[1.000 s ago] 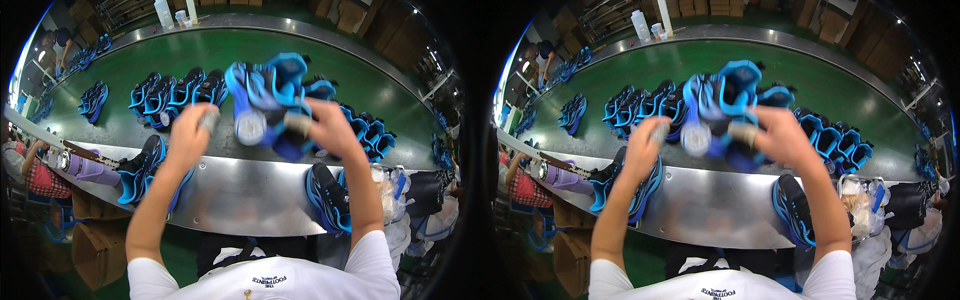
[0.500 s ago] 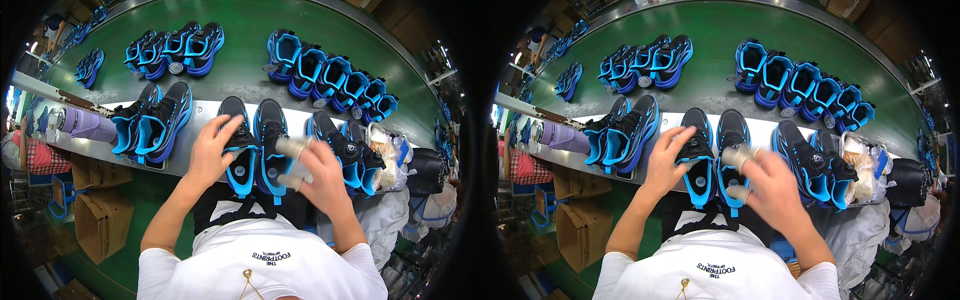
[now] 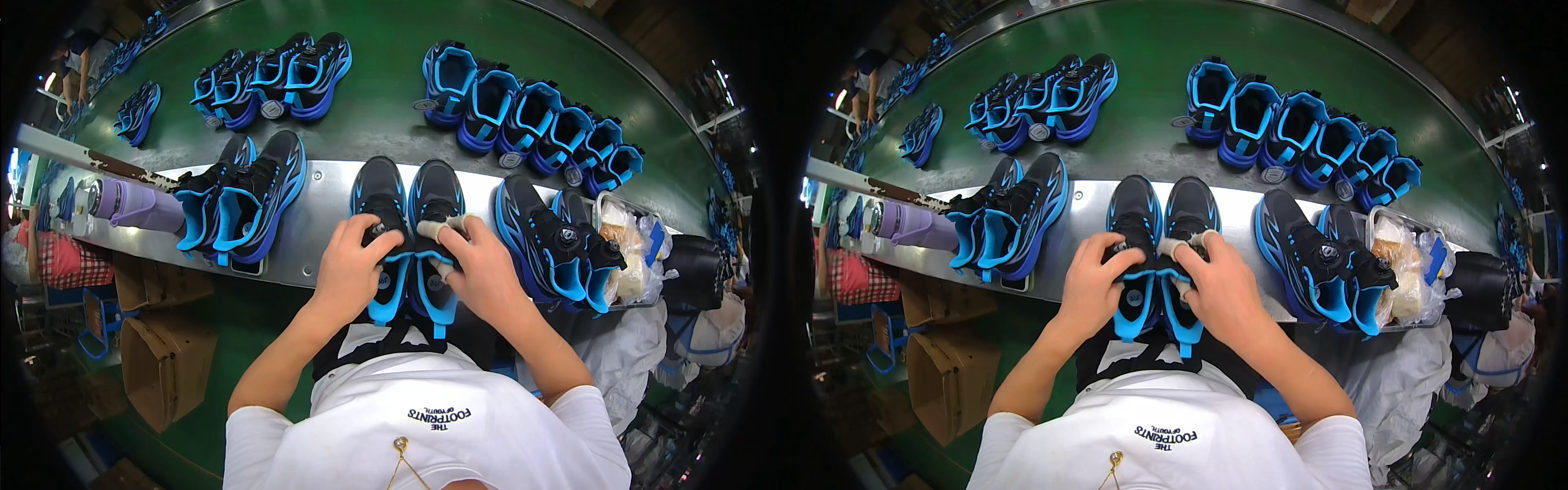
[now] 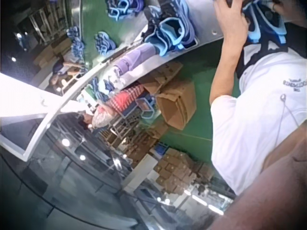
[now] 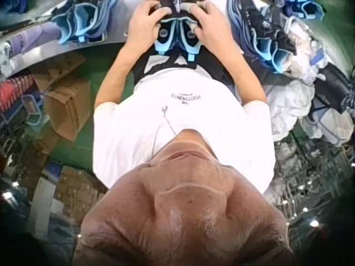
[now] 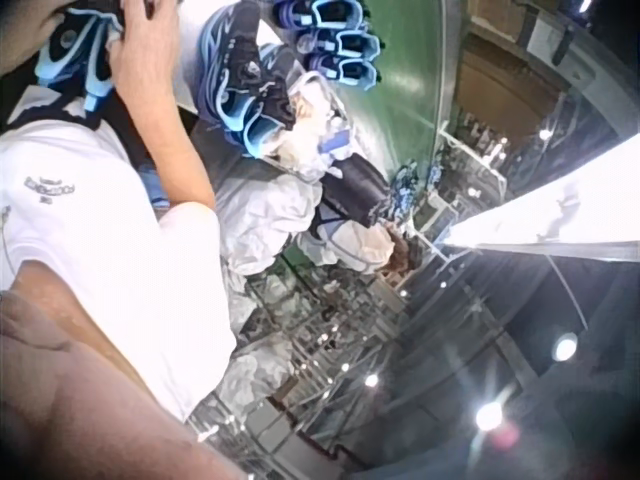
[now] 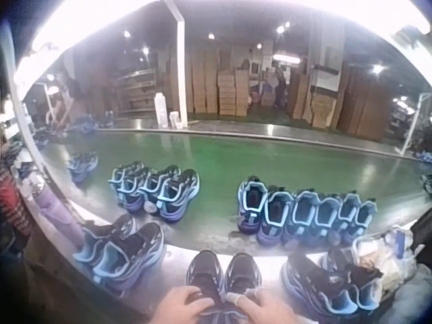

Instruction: The person cleans and rubs shoes around the dials and collars by hand wearing finger covers, then places pairs of shoes onto the conveyor belt.

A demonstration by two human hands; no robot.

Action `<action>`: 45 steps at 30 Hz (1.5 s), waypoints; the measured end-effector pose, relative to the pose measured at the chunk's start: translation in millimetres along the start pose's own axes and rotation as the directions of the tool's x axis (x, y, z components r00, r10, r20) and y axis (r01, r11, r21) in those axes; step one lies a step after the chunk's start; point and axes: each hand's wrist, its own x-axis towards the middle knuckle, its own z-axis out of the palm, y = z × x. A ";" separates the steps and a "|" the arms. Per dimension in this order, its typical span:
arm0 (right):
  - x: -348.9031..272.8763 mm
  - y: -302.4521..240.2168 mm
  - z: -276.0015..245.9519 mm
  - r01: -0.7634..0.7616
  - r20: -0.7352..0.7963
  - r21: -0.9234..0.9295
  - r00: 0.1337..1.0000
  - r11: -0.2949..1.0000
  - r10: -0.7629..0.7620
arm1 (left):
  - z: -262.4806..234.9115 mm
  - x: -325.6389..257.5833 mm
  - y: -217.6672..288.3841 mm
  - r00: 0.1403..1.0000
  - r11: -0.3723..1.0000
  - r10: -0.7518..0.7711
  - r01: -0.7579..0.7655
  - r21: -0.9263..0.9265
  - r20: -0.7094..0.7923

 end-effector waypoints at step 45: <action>-9.9 38.6 27.9 0.091 0.073 0.211 0.991 0.973 -0.109 | 19.0 1.9 -6.1 0.984 0.982 0.176 -0.175 0.065 0.002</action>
